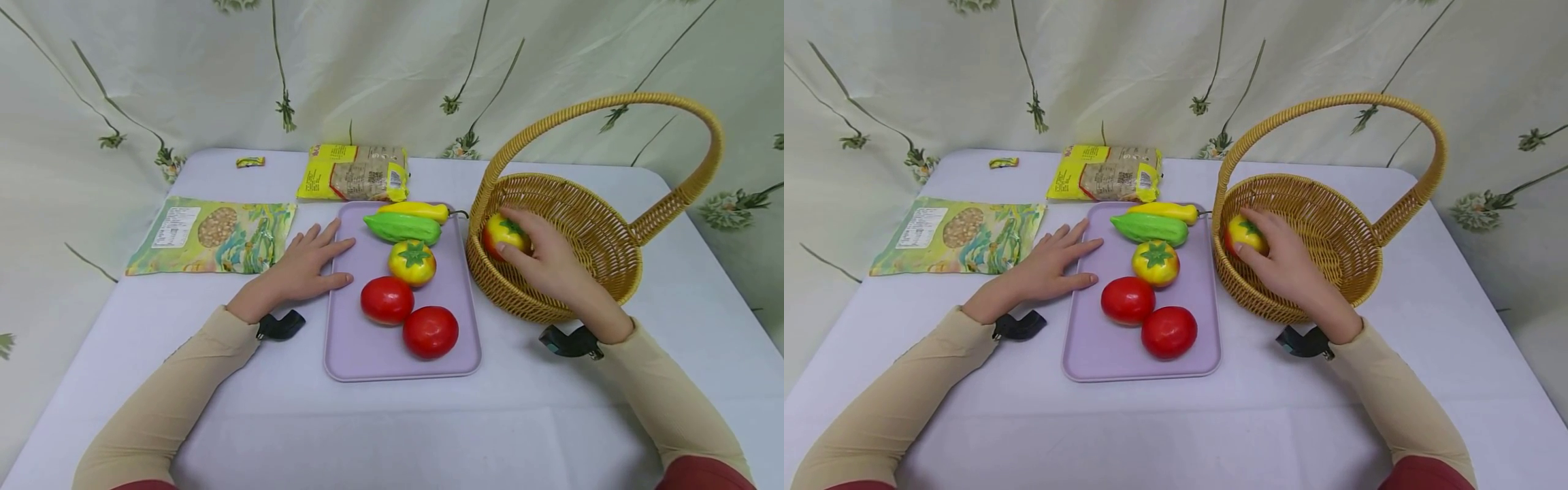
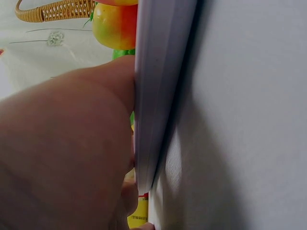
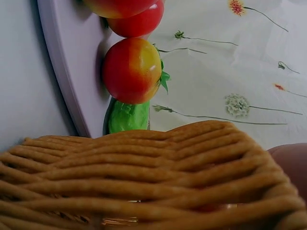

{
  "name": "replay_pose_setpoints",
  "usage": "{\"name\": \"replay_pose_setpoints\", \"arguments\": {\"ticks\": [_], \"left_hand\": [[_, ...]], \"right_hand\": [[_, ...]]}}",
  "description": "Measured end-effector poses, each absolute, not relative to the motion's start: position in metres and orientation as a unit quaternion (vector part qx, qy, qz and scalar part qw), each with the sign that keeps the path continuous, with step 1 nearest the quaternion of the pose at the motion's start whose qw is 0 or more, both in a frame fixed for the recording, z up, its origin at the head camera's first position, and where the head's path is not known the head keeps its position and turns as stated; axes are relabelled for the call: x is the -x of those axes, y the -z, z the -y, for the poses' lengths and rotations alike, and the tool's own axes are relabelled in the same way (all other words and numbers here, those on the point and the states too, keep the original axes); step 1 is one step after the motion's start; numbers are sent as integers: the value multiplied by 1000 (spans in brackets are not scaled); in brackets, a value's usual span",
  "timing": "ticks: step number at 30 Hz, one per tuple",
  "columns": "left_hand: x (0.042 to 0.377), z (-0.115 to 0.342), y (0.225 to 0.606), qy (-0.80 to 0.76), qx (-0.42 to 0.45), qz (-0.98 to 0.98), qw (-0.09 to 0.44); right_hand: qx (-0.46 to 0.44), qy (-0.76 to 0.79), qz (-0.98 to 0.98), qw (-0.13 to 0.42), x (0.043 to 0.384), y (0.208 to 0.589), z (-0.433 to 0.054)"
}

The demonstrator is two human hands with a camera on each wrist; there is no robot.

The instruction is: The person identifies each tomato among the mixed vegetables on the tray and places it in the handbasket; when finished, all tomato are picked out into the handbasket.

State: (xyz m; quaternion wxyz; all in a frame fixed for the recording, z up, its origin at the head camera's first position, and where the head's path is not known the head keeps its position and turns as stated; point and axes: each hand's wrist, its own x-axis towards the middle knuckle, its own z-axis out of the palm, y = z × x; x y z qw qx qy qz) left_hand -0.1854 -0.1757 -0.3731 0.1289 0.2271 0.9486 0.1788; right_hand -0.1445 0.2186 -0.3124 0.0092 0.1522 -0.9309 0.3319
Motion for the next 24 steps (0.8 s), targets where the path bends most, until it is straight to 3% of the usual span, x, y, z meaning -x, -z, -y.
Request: {"name": "replay_pose_setpoints", "arguments": {"ticks": [24], "left_hand": [[186, 176, 374, -178, -226, -949, 128]], "right_hand": [[-128, -282, 948, -69, 146, 317, -217]]}}
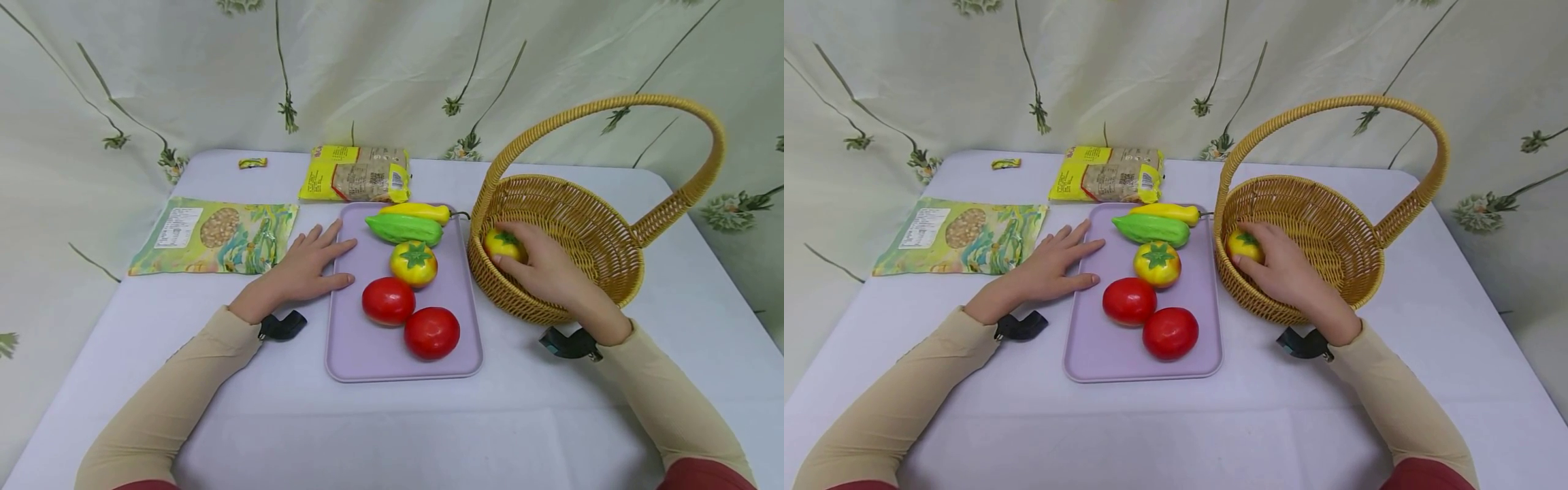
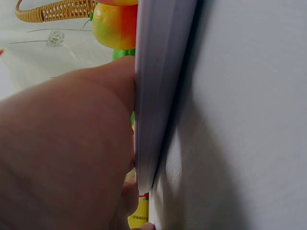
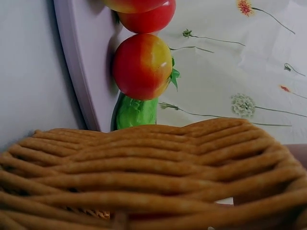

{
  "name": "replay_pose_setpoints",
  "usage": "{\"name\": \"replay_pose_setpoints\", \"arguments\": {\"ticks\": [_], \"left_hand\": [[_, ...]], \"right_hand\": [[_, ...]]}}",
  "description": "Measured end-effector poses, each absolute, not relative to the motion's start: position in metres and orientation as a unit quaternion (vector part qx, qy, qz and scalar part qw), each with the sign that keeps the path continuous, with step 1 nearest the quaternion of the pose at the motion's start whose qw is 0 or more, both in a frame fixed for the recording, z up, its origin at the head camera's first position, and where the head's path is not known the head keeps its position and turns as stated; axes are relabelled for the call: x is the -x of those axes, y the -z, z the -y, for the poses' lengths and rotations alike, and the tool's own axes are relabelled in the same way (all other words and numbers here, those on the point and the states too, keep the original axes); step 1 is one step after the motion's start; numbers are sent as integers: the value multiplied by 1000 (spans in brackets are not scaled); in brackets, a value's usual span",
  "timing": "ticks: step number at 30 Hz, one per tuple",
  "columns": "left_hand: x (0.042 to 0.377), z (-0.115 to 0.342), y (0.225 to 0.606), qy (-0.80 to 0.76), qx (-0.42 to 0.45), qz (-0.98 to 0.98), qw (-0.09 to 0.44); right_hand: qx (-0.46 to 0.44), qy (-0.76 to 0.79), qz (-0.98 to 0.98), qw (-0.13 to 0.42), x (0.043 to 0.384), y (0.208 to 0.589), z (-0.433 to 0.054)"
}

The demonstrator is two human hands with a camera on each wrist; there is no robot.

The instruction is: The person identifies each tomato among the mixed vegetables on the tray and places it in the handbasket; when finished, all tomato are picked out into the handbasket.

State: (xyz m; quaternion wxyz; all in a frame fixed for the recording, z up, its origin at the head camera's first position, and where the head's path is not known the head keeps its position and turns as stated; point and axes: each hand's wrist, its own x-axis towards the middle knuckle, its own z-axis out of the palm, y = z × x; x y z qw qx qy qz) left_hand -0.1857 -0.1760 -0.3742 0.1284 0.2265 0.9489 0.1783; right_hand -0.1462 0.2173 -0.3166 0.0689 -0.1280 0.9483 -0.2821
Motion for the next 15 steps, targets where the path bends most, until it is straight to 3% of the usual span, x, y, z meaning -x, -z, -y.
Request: {"name": "replay_pose_setpoints", "arguments": {"ticks": [15], "left_hand": [[188, 177, 377, -176, -229, -949, 126]], "right_hand": [[133, 275, -950, 71, 146, 319, -218]]}}
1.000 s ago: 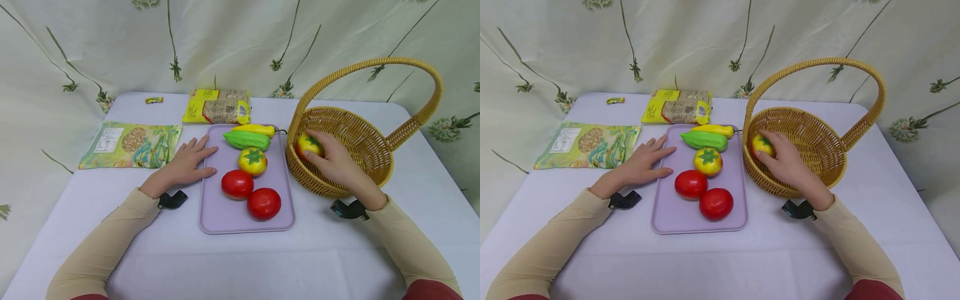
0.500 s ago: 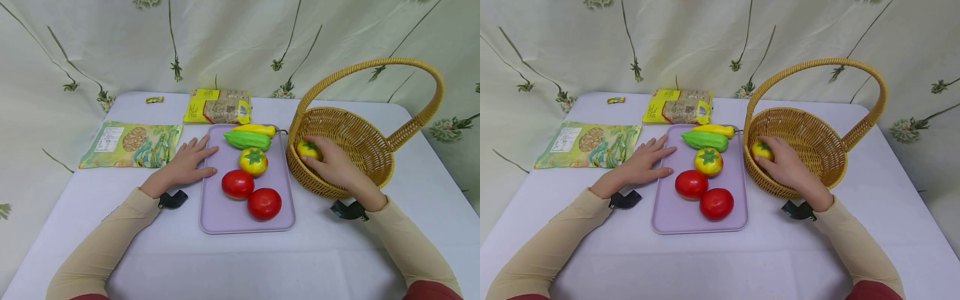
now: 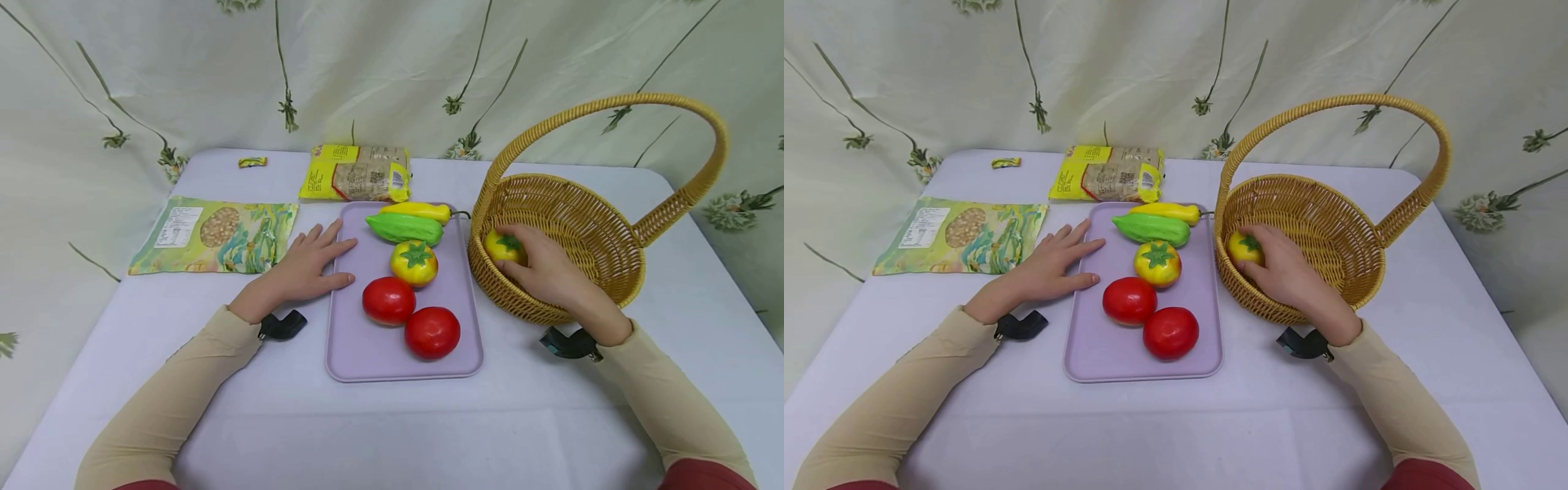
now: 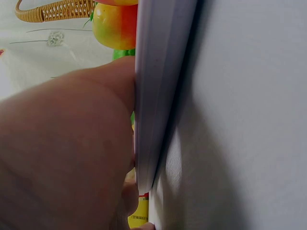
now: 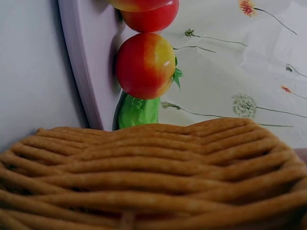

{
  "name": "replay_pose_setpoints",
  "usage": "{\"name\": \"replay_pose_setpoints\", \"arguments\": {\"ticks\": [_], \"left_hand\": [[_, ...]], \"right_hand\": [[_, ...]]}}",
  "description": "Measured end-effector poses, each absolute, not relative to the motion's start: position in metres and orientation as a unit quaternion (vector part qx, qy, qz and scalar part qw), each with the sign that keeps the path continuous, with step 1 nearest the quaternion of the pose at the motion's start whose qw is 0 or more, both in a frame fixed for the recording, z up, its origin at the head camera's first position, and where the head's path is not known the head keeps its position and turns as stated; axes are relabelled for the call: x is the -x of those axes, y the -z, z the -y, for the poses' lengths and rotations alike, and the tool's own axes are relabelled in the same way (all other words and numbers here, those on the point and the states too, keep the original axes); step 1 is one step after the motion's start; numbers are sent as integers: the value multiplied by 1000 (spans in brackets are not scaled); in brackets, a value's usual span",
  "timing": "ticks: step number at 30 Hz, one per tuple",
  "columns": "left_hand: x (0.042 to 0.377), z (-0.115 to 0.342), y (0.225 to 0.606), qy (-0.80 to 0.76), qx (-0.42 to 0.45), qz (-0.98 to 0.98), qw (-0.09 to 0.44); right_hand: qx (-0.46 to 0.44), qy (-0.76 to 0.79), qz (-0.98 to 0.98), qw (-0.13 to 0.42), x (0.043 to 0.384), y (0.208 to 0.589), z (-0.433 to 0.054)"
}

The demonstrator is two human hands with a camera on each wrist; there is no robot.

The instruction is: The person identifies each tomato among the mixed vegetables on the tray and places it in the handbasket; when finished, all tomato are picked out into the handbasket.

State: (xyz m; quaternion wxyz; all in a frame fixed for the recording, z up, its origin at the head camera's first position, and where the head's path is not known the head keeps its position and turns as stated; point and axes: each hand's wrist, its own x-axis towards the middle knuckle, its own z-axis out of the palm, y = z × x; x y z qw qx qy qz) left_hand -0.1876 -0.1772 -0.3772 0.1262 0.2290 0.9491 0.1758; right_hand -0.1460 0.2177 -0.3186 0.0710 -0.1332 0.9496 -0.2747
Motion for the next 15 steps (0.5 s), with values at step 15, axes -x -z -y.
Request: {"name": "replay_pose_setpoints", "arguments": {"ticks": [15], "left_hand": [[188, 177, 377, -178, -226, -949, 129]], "right_hand": [[157, 233, -956, 85, 147, 318, -217]]}}
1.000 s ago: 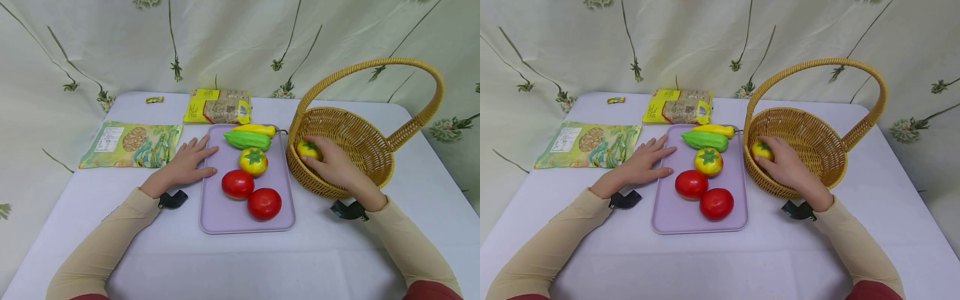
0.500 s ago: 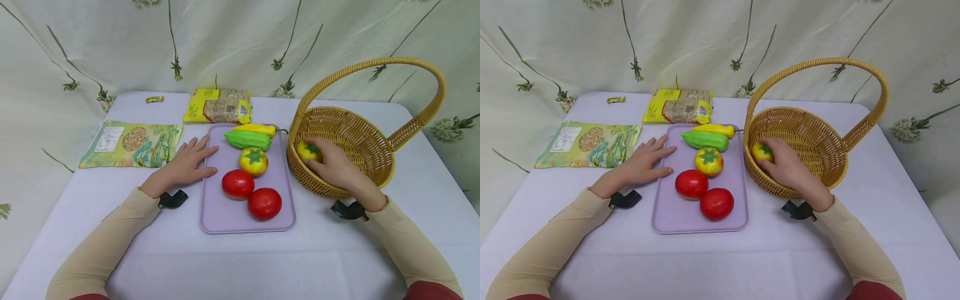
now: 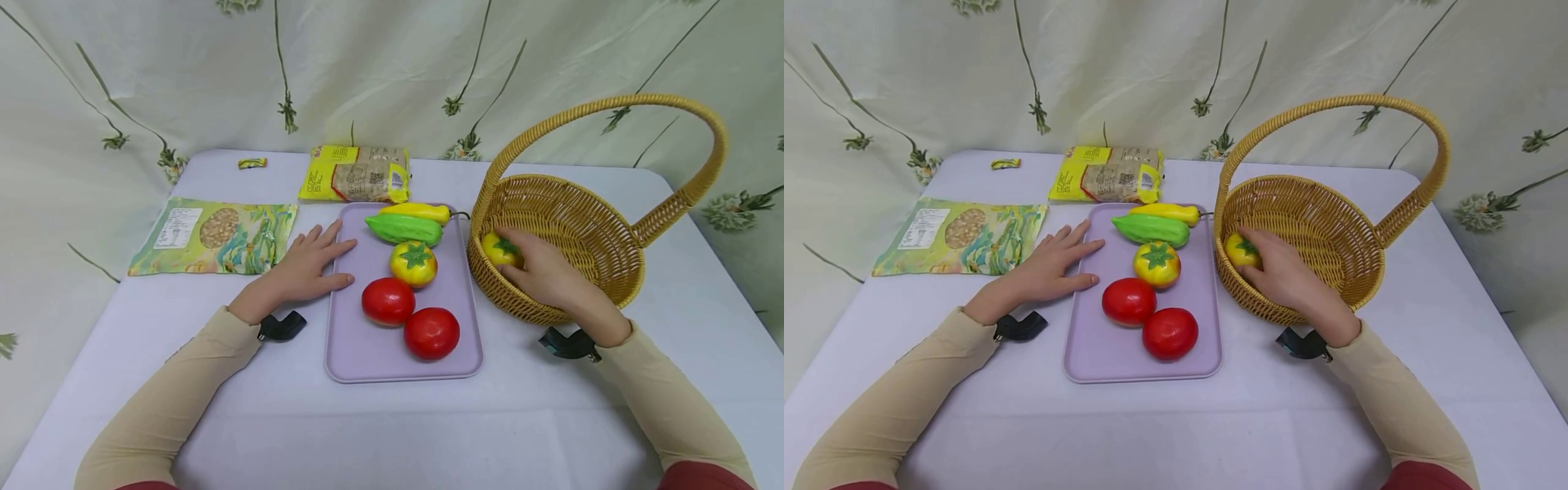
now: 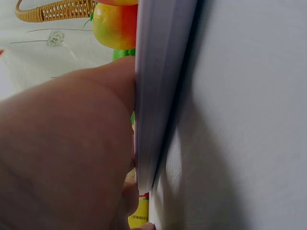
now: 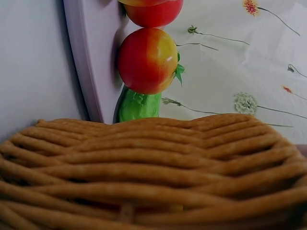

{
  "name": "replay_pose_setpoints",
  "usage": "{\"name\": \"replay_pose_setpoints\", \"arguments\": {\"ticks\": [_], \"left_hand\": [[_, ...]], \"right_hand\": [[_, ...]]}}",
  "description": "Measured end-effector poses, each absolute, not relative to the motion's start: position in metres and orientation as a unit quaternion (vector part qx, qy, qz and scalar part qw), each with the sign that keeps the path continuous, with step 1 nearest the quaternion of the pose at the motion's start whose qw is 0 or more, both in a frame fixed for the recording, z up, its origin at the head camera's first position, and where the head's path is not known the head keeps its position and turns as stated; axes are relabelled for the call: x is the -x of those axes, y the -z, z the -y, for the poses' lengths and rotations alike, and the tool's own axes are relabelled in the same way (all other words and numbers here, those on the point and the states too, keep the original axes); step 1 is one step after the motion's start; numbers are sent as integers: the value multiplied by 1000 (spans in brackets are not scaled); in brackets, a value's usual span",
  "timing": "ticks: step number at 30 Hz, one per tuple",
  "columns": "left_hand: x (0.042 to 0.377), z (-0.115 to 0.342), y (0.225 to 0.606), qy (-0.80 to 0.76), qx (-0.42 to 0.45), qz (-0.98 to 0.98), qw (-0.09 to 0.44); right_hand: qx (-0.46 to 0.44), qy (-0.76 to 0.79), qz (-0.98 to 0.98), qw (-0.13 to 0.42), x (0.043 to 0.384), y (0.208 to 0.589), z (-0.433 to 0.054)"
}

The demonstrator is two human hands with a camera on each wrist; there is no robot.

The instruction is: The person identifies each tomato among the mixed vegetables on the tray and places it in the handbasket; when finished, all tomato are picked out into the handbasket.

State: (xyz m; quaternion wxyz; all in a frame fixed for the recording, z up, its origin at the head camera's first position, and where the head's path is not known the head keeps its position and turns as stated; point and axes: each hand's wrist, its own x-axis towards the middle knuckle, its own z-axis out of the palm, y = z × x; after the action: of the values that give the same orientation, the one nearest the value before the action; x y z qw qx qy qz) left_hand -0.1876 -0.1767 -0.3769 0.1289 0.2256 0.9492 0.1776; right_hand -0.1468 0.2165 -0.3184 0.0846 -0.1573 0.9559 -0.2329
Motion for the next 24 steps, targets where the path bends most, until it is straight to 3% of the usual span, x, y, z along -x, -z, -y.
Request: {"name": "replay_pose_setpoints", "arguments": {"ticks": [24], "left_hand": [[187, 176, 375, -178, -227, -949, 129]], "right_hand": [[142, 239, -958, 72, 148, 320, -216]]}}
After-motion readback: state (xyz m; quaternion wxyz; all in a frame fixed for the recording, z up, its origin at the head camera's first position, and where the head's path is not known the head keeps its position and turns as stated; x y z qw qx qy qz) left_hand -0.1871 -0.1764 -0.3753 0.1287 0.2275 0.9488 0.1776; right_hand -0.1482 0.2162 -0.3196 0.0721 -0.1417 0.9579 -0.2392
